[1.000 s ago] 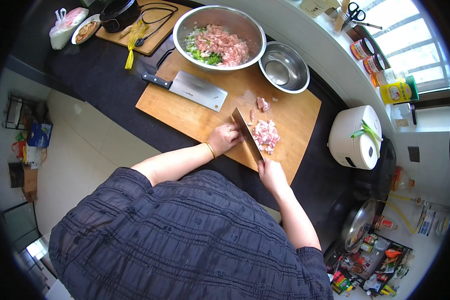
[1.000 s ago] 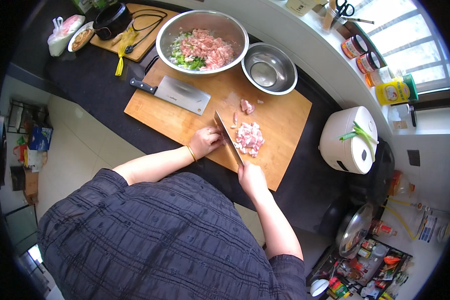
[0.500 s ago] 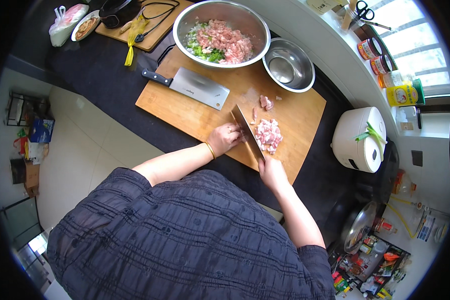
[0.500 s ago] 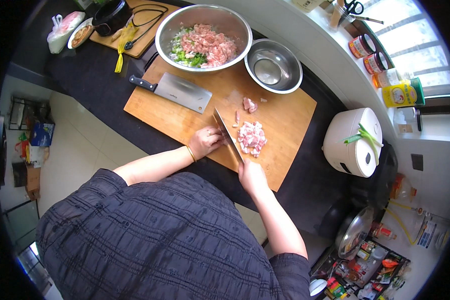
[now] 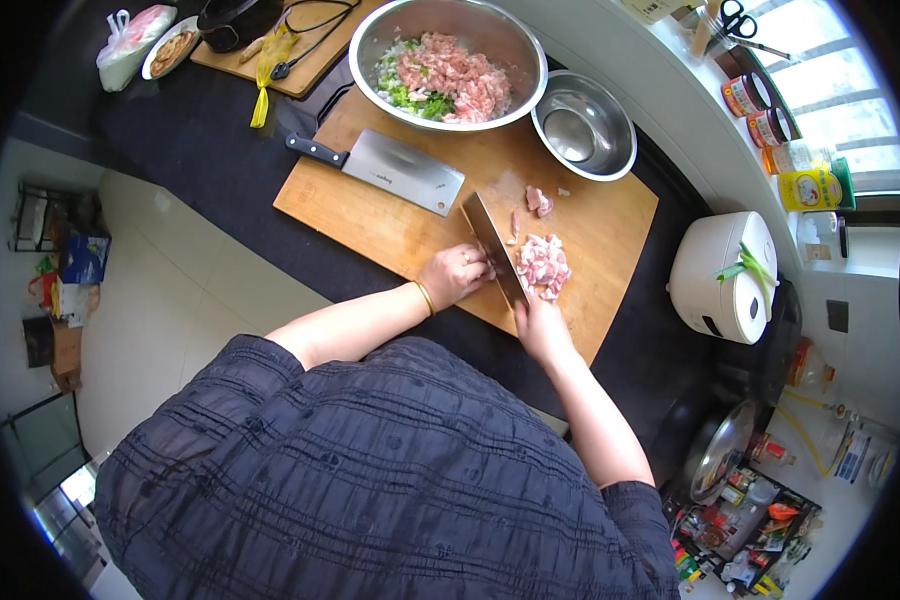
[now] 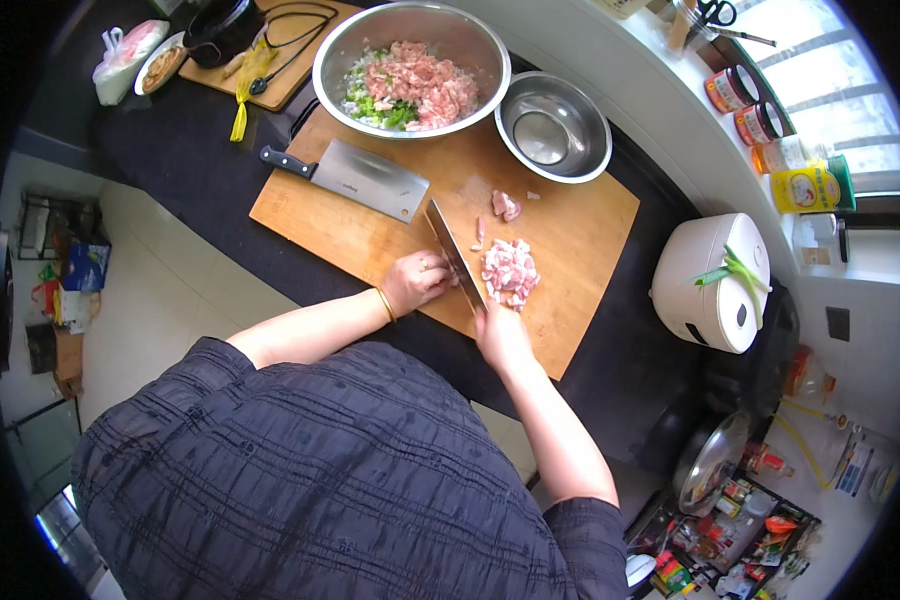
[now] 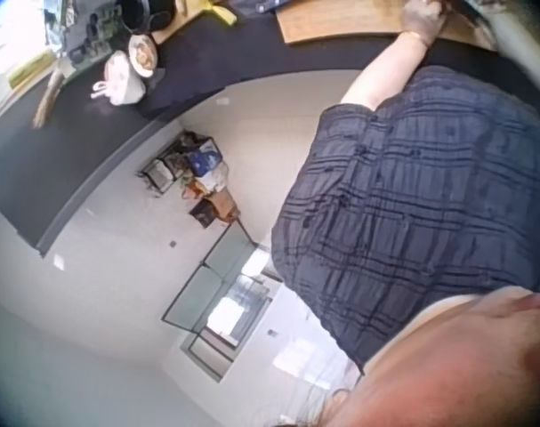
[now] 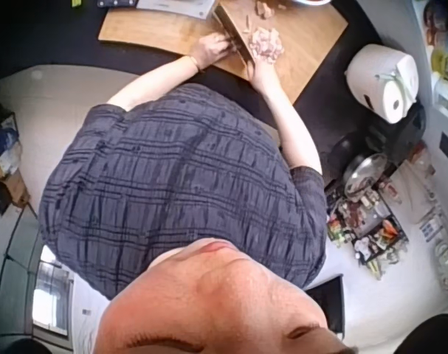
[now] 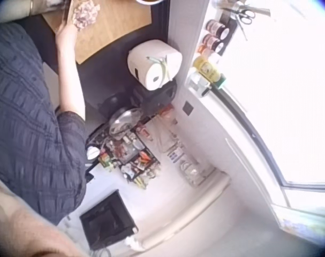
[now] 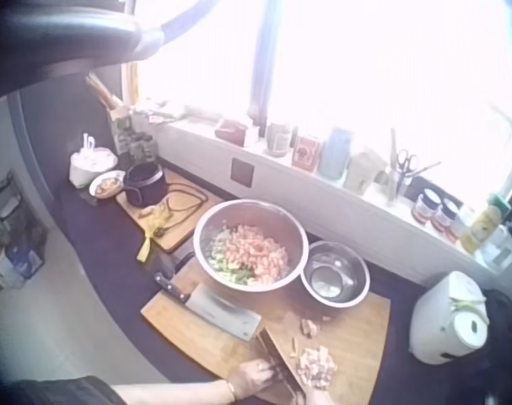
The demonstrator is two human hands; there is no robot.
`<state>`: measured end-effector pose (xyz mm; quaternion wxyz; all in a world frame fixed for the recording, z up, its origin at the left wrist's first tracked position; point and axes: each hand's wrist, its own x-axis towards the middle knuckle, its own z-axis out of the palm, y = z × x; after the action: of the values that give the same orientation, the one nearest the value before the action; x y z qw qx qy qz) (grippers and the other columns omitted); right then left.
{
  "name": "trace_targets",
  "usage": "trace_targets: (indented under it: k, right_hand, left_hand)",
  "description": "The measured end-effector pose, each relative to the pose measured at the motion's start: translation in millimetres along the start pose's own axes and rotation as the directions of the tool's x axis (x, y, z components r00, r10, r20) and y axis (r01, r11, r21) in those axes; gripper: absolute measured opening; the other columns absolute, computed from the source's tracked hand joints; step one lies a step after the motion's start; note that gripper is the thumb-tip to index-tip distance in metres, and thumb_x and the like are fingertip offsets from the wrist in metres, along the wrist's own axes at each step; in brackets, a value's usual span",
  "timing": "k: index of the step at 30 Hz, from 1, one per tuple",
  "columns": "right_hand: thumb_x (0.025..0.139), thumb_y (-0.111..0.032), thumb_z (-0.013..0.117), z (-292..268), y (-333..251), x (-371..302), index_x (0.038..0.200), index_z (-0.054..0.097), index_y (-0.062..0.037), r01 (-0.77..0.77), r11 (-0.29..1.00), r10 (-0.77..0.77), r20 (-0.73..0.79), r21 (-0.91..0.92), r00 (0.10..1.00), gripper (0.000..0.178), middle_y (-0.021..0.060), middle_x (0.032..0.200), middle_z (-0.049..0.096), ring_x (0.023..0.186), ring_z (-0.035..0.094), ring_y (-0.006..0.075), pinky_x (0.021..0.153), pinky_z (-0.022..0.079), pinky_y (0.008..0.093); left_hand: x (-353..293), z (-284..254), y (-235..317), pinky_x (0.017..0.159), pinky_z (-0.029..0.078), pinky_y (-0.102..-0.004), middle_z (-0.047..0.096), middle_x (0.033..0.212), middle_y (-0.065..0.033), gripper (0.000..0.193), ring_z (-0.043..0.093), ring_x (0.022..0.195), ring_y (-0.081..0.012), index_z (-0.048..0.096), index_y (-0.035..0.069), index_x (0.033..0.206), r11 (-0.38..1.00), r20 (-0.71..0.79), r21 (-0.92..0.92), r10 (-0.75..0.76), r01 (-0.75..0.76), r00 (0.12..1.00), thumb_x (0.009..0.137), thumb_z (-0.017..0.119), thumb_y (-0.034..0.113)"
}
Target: The person chops raw meat into small pieces on a wooden cutting board using a cleaver. The chopped meat accumulates on the board while a bowl of mixed ingredients sits nearby.
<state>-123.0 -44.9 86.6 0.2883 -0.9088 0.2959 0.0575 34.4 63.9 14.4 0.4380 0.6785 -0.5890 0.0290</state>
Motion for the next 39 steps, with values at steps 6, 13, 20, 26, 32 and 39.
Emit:
trace_targets:
  k: [6,13,20,26,32,39]
  right_hand:
    - [0.083,-0.015,0.052,-0.6,-9.0,-1.2,0.081,0.057,0.0026,-0.008,0.999,0.007,-0.025,-0.045,1.000,0.018,0.0270,0.070,0.059,0.069,0.059,0.0419,0.065,0.048,0.0481]
    - [0.083,-0.017,0.053,0.0,15.6,-30.4,0.085,0.058,0.0044,-0.036,0.997,0.037,-0.025,0.069,0.999,0.022,0.0260,0.074,0.060,0.073,0.060,0.0410,0.067,0.048,0.0461]
    - [0.086,-0.018,0.050,5.6,22.2,4.3,0.079,0.058,0.0043,-0.199,0.933,0.244,-0.121,0.300,0.962,0.025,0.0203,0.064,0.057,0.059,0.058,0.0319,0.057,0.045,0.0404]
    - [0.084,-0.018,0.052,-37.5,-19.5,-35.9,0.083,0.060,0.0032,-0.074,0.994,0.080,-0.075,0.082,0.994,0.022,0.0241,0.073,0.060,0.073,0.060,0.0394,0.067,0.047,0.0433]
    - [0.083,-0.017,0.053,-26.8,-13.2,-55.1,0.080,0.061,0.0034,-0.083,0.995,0.085,-0.032,0.051,0.996,0.022,0.0252,0.073,0.060,0.073,0.060,0.0405,0.068,0.048,0.0447]
    - [0.083,-0.016,0.052,-20.5,-8.6,-55.8,0.077,0.059,0.0044,-0.034,0.998,0.033,-0.024,-0.047,0.999,0.022,0.0259,0.070,0.059,0.070,0.060,0.0405,0.067,0.048,0.0462]
  left_hand:
    - [0.0,-3.8,-0.6,0.066,0.051,-0.0316,0.060,0.082,-0.0061,0.017,0.060,0.077,-0.0239,0.061,0.007,0.076,0.998,-0.020,0.018,0.066,-0.066,0.998,0.062,0.070,0.011]
    - [-2.4,0.9,-1.0,0.069,0.051,-0.0313,0.062,0.085,-0.0068,0.016,0.061,0.082,-0.0236,0.062,0.007,0.076,0.998,-0.025,0.005,0.063,-0.063,0.998,0.063,0.070,0.011]
    - [-0.2,-7.9,-0.1,0.069,0.051,-0.0308,0.062,0.089,-0.0085,0.012,0.062,0.081,-0.0235,0.064,0.007,0.078,0.998,0.027,-0.056,0.027,-0.025,0.999,0.067,0.068,0.009]
    - [2.9,-29.8,5.9,0.067,0.052,-0.0307,0.061,0.091,-0.0091,0.016,0.062,0.078,-0.0239,0.064,0.006,0.087,0.993,-0.024,-0.108,-0.048,0.045,0.999,0.071,0.067,0.008]
    - [-0.6,-14.5,8.0,0.066,0.049,-0.0312,0.060,0.083,-0.0061,0.014,0.059,0.077,-0.0228,0.063,0.008,0.078,0.997,0.022,0.074,-0.035,0.033,0.999,0.070,0.068,0.018]
    - [-1.4,-6.1,6.1,0.063,0.048,-0.0313,0.059,0.078,-0.0045,0.014,0.057,0.073,-0.0222,0.062,0.009,0.070,0.998,-0.018,0.060,-0.012,0.014,1.000,0.067,0.070,0.020]
